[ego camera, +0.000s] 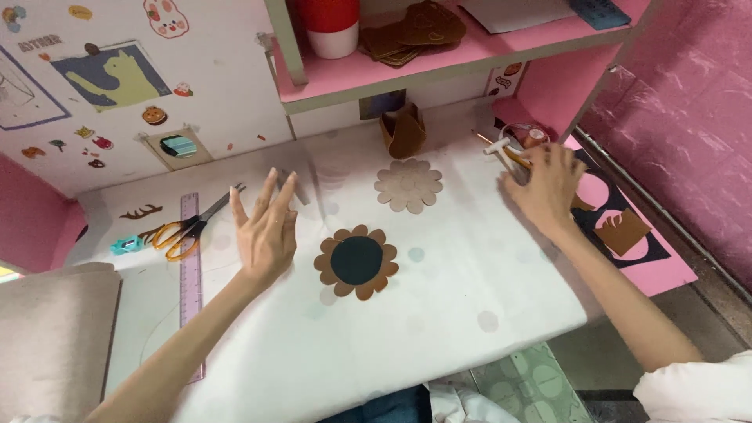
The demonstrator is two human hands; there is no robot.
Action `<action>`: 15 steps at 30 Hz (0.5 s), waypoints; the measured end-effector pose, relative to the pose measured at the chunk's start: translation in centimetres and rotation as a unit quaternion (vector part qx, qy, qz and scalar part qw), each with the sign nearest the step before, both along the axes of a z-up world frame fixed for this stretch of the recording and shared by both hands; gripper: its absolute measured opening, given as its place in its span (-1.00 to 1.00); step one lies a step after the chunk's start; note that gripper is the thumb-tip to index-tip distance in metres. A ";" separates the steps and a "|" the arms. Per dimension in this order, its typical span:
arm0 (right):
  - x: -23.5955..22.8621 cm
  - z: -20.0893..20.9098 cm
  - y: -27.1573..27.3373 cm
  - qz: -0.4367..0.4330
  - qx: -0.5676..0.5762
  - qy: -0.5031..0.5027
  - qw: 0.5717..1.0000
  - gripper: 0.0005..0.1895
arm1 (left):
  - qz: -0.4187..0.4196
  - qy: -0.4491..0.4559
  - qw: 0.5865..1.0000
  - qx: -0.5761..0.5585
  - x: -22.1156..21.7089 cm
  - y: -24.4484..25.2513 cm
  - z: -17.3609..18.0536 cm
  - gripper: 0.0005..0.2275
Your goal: The person is stitching together pieces of leather to form a flower and then using a mallet to secure components.
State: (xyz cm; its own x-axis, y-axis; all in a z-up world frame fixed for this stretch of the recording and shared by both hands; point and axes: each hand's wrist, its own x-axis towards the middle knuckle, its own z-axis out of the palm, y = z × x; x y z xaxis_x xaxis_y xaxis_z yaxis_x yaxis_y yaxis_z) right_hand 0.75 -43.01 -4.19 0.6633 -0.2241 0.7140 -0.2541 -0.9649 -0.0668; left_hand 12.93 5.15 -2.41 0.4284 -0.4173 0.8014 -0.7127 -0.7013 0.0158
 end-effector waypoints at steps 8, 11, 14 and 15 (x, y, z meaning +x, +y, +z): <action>6.3 2.7 11.0 0.182 0.286 0.178 0.924 -0.27 | -0.036 0.043 0.998 0.038 0.1 -2.0 -0.4 -0.49; 7.8 5.9 13.0 0.148 0.357 0.292 0.875 0.02 | -0.053 0.036 0.996 0.068 0.0 -2.4 -1.1 -0.48; 10.1 4.7 12.3 0.145 0.395 0.339 0.842 0.09 | -0.065 0.057 0.991 0.098 -0.2 -2.0 -1.4 -0.47; 11.2 3.1 11.4 0.149 0.417 0.340 0.830 0.10 | -0.071 0.066 0.989 0.109 -0.5 -1.9 -1.5 -0.47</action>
